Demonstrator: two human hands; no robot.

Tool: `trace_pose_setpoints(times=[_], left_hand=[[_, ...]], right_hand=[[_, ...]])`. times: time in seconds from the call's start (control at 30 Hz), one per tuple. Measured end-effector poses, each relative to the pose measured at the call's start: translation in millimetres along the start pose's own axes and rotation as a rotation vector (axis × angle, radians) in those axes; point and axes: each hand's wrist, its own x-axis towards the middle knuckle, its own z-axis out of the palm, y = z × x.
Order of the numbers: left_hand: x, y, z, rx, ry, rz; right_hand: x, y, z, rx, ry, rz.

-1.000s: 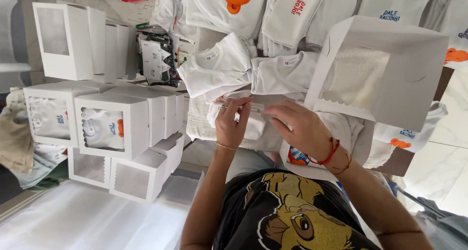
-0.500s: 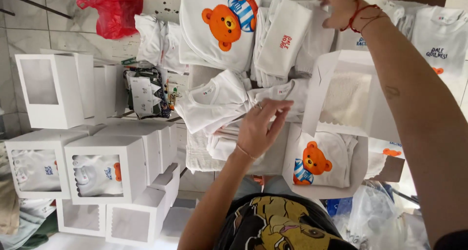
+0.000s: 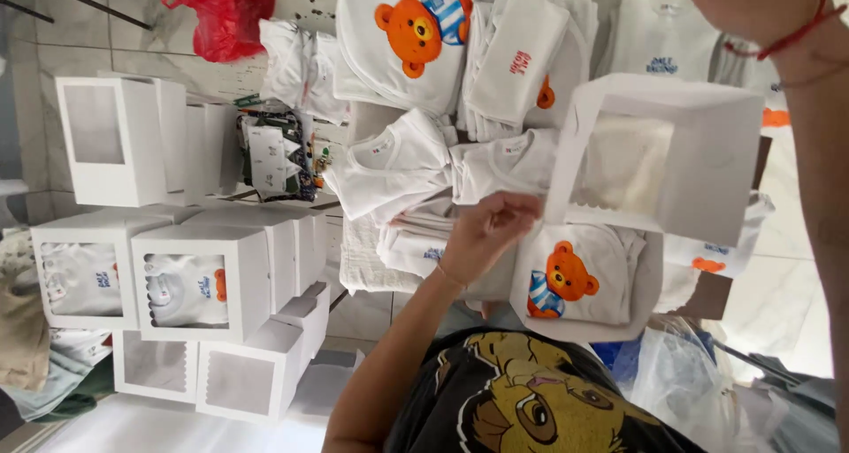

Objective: Folding baby clothes and placing them into white gift boxes for packaging.

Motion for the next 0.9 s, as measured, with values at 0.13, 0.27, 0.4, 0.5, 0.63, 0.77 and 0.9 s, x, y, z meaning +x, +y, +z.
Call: trace_pose_setpoints(times=[0.13,0.27,0.4,0.5,0.63,0.77,0.9], left_hand=[[17.2,9.7,35.2,-0.634,-0.102,-0.336],[-7.7,14.3,69.1,-0.553,0.323,-0.526],[-37.8,2.1,71.5,-0.027,0.187,-0.564],[-57.7,-3.6,85.7,0.067,0.032,-0.453],[-63.4,7.3,94.7,0.063,-0.117,-0.162],[-67.9,46.8,115.1,0.290,-0.107,0.020],[-74.8,36.6,130.8,0.380,-0.061,0.017]], right_hand=[[-110.8,-86.4,-23.6,0.281,0.148,-0.289],[-217.0,-156.9,-9.1,0.384,0.005,-0.445],[-254.6,-133.2,13.4,0.706,0.136,0.054],[-265.5,-108.5,27.2,0.841,0.285,0.059],[-280.9,-86.0,38.8,1.265,0.278,0.172],[-293.9,-84.2,35.3,1.112,0.487,-0.047],[-303.0,-93.4,38.6,1.130,0.560,-0.080]])
